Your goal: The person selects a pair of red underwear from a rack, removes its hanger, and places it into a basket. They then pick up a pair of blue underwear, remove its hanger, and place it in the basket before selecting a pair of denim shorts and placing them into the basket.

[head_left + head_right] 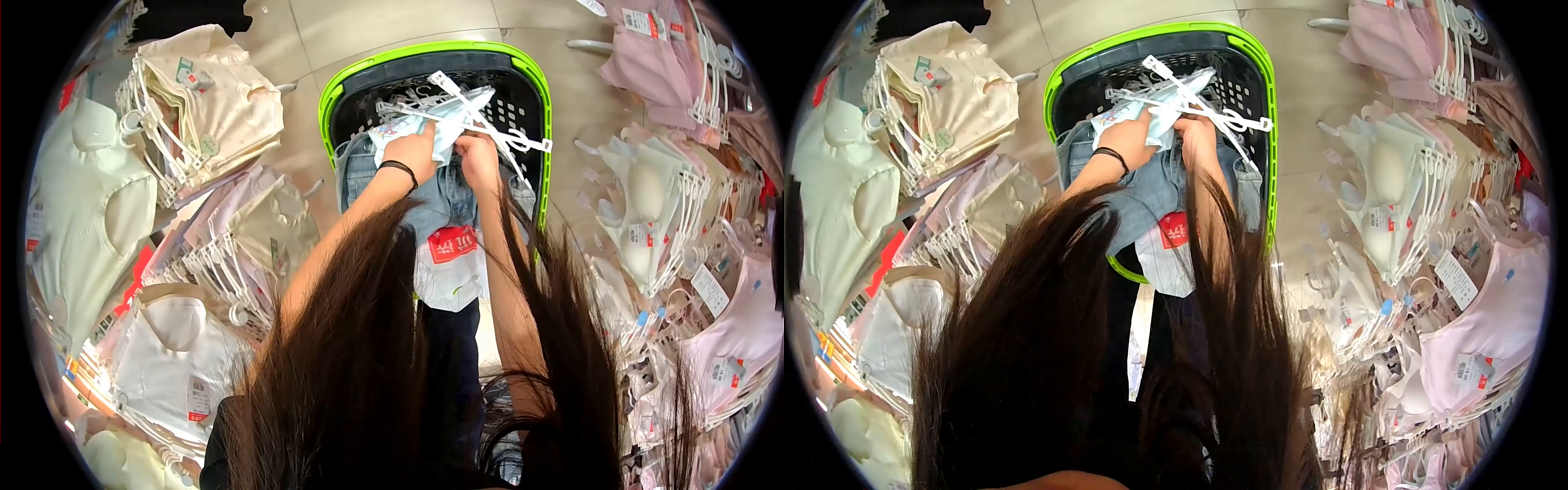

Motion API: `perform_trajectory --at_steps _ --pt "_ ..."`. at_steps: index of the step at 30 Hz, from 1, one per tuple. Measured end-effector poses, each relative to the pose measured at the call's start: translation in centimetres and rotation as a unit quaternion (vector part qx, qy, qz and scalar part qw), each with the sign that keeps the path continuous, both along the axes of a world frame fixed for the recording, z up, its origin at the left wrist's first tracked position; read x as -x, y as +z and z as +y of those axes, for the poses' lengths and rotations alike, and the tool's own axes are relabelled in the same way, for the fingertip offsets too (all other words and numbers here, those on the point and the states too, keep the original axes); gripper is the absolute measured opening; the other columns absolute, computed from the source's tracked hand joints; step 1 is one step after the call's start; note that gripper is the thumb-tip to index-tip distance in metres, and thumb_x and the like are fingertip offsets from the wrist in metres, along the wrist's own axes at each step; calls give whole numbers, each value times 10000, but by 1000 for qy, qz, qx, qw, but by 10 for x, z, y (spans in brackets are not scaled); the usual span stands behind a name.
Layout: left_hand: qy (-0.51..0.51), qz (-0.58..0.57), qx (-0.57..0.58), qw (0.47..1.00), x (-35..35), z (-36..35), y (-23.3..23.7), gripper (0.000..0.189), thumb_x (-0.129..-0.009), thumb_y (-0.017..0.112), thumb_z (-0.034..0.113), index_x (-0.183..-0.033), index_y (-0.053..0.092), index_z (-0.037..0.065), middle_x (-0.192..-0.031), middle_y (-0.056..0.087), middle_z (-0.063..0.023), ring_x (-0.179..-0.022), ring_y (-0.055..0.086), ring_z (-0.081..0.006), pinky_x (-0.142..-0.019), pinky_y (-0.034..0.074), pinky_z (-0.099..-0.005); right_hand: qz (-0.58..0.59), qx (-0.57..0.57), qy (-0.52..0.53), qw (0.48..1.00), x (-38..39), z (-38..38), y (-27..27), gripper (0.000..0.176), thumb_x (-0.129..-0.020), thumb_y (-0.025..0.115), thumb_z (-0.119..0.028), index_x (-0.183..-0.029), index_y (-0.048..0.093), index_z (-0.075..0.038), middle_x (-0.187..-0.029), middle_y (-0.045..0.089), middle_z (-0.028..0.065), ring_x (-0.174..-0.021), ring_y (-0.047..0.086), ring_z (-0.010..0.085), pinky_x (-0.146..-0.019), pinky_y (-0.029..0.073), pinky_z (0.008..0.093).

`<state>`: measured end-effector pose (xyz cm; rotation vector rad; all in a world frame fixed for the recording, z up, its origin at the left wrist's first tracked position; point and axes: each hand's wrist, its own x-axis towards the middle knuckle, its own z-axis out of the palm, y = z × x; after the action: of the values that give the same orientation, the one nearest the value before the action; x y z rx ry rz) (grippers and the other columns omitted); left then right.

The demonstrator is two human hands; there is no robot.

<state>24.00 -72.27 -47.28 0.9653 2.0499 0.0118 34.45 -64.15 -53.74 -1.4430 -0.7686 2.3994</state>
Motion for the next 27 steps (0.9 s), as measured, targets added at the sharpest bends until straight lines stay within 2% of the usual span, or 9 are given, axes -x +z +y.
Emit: perform_trajectory --at_steps 4,6,7,10,14,16,19,22,27 --pt "-73 22 29 997 -8 1 -28 400 -714 533 172 -1101 450 114 -786 613 -144 -739 598 -300 -629 476 -387 13 -37 -20 999 3 -2 26 424 -722 515 -52 -1137 453 7 -1027 526 79 -921 503 171 -781 351 261" --pt "-94 45 38 994 -8 7 -33 192 -745 486 128 -871 627 92 -823 627 -111 -770 611 -252 -632 487 -359 -51 -22 -60 997 7 -1 36 483 -757 549 -146 -1201 420 -8 -1098 501 78 -982 476 171 -829 319 294" --pt "-135 47 51 988 -8 11 -35 188 -753 481 121 -852 639 97 -843 629 -103 -790 611 -246 -640 488 -354 -37 -44 -84 995 13 4 56 513 -753 622 -158 -1189 428 28 -904 544 35 -791 484 110 -707 357 207" --pt "-229 69 68 969 -7 24 -27 203 -762 478 101 -869 650 94 -910 627 -86 -846 606 -225 -659 492 -343 -104 -163 -1 981 10 10 39 424 -811 568 -209 -1137 476 45 -960 548 52 -826 453 82 -729 358 209" --pt "-284 60 73 954 1 25 -20 199 -756 482 91 -857 653 92 -903 629 -79 -844 607 -223 -646 495 -336 -196 -259 92 941 18 25 37 349 -835 499 -273 -1051 554 -4 -930 591 114 -858 524 176 -777 388 274" --pt "-300 72 63 949 4 21 -20 193 -753 486 89 -842 657 96 -886 632 -68 -828 609 -219 -636 494 -335 -324 -311 261 855 18 41 40 349 -819 485 -319 -959 599 -19 -857 606 173 -816 568 276 -736 419 312" --pt "-329 85 28 940 7 11 -10 176 -743 493 89 -793 661 104 -844 637 -58 -780 616 -215 -602 491 -340 -308 -383 232 839 21 51 46 327 -779 499 -321 -887 630 -41 -830 604 196 -809 574 343 -719 440 360" --pt "-294 101 -73 948 9 -13 0 155 -700 489 96 -705 644 87 -751 616 -100 -704 614 -230 -554 488 -346 -300 -373 317 819 14 64 21 298 -754 496 -267 -907 628 -49 -863 597 209 -849 566 344 -760 437 355" --pt "-143 152 -233 950 12 -51 29 341 -628 527 87 -957 590 152 -649 496 -61 -549 547 -221 -468 440 -330 -209 -328 370 844 -10 59 -10 312 -739 526 -252 -895 615 4 -843 601 211 -819 589 311 -746 437 331"
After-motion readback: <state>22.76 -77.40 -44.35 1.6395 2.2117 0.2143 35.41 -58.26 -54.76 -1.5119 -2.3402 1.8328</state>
